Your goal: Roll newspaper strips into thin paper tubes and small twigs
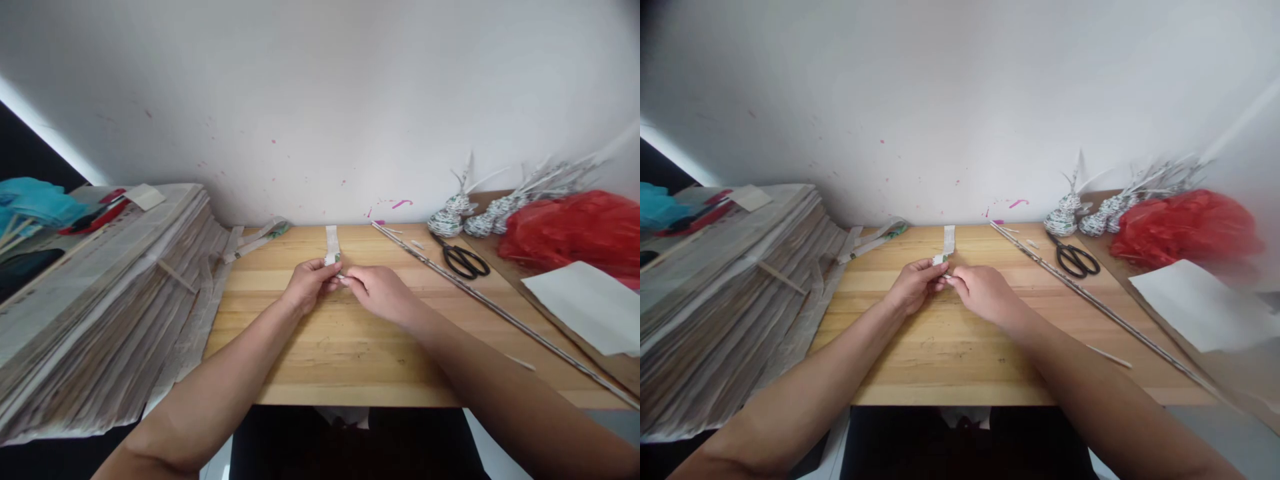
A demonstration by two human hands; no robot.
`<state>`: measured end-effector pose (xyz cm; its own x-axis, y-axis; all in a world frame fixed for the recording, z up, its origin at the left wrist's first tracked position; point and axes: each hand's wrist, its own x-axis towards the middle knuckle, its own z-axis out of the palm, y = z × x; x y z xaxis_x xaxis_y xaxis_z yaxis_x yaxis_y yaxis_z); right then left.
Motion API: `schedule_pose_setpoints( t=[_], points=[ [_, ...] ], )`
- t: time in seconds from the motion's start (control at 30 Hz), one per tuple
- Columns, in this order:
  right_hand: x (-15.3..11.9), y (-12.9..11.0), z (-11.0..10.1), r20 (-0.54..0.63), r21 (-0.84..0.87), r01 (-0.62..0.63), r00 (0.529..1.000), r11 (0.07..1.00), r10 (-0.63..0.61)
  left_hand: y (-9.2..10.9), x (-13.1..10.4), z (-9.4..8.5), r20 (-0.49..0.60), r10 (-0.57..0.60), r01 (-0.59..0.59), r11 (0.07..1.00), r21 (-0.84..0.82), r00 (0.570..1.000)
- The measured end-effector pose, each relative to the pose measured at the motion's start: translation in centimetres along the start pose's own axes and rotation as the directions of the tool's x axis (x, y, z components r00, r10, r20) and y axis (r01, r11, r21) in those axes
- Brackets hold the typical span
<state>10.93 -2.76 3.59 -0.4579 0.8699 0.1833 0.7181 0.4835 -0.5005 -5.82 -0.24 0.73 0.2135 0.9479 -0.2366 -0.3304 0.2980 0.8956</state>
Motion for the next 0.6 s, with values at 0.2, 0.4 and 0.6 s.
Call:
schedule_pose_setpoints(
  t=[0.2, 0.4, 0.6],
  points=[
    [0.44, 0.72, -0.13, 0.408, 0.561, -0.429, 0.888, 0.708, 0.214, 0.18, -0.19, 0.19, 0.069, 0.014, -0.011, 0.999, -0.043, 0.998],
    [0.28, 0.64, 0.03, 0.268, 0.447, -0.281, 0.948, 0.849, 0.172, 0.23, -0.1, 0.15, 0.022, 0.002, -0.001, 0.999, -0.036, 1.0],
    [0.11, 0.38, 0.29, 0.023, 0.057, 0.027, 0.999, 0.998, -0.029, 0.15, 0.14, 0.03, -0.014, -0.011, 0.01, 0.999, -0.045, 1.0]
  ],
)
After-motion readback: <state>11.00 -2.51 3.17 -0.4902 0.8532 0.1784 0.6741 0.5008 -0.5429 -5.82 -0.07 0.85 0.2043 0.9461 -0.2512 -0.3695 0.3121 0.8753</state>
